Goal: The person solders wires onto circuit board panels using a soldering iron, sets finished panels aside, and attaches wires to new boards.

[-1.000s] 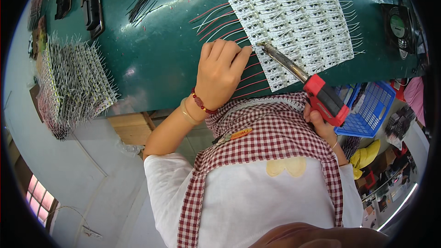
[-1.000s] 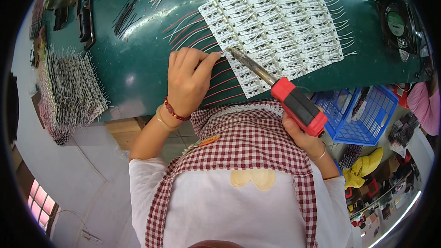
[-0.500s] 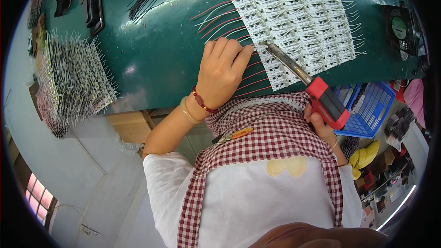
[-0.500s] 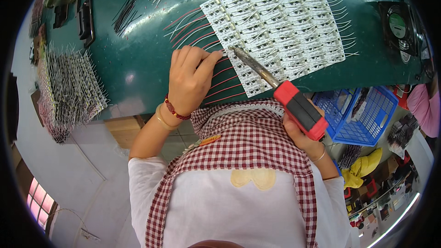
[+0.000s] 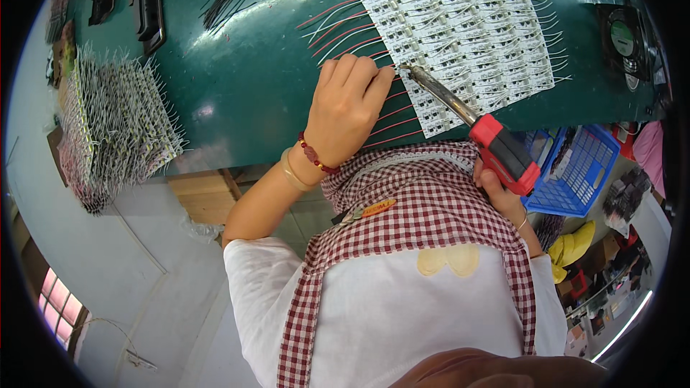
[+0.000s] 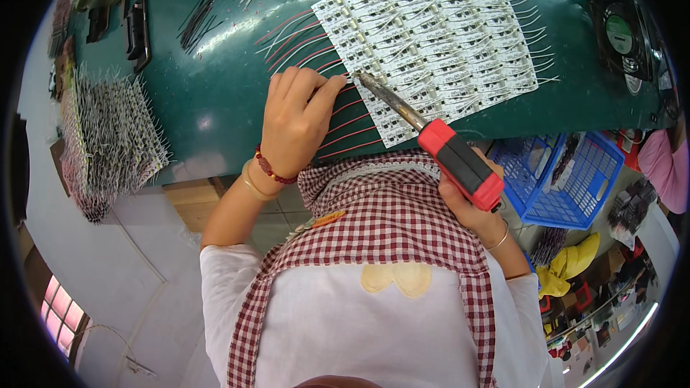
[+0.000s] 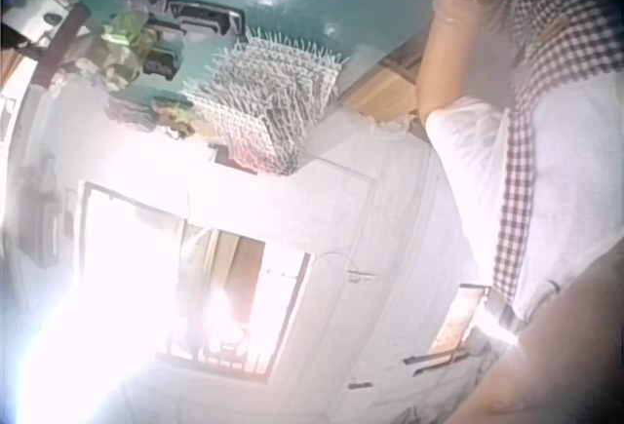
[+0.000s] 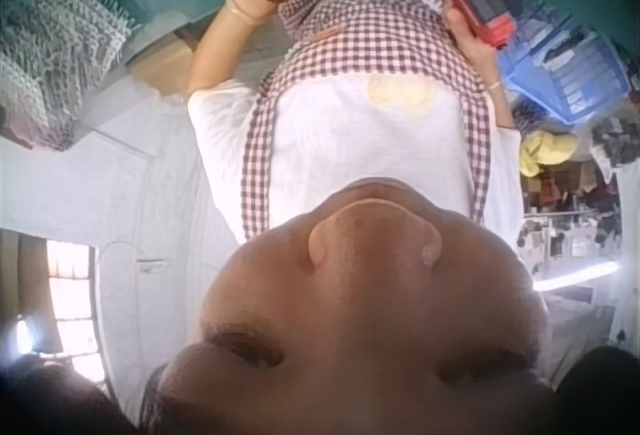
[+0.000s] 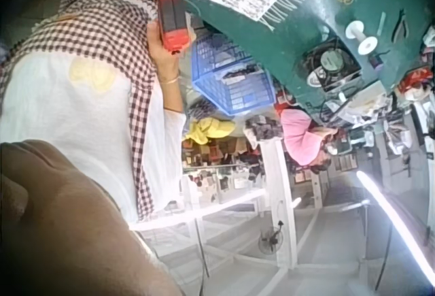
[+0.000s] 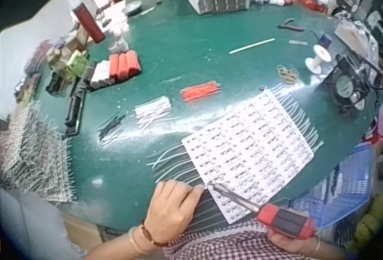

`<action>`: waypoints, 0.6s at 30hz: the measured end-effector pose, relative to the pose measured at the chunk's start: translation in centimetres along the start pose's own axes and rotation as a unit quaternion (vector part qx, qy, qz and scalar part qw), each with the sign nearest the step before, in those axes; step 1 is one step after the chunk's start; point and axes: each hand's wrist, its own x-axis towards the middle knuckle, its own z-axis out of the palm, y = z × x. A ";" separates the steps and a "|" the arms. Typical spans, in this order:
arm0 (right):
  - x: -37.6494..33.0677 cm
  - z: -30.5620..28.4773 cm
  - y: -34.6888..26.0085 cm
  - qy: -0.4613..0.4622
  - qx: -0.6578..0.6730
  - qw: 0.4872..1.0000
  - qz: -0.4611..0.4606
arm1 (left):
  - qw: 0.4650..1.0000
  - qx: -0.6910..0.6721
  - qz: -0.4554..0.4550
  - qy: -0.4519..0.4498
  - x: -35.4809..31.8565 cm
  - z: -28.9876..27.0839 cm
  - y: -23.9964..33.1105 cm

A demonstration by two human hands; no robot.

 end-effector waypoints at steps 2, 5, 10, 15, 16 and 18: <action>0.0 -0.1 0.4 -0.005 -0.017 1.000 -0.006 | 1.000 -0.010 0.000 0.001 0.1 -0.1 0.0; 0.2 0.0 -0.4 0.002 -0.018 1.000 -0.012 | 1.000 -0.009 0.006 0.002 0.2 -0.1 0.0; -0.5 -0.3 -0.1 0.005 0.027 1.000 0.000 | 1.000 -0.003 0.005 -0.003 0.2 -0.1 -0.1; -0.6 -0.3 -0.2 0.010 0.042 0.999 0.010 | 1.000 0.010 0.011 -0.002 0.4 -0.2 -0.1; -0.7 -0.3 -0.1 0.011 0.042 0.999 0.011 | 1.000 0.017 0.018 0.002 0.5 -0.3 -0.1; -1.1 -0.4 0.3 0.015 0.053 0.998 0.002 | 0.999 0.024 0.025 0.007 0.7 -0.6 0.0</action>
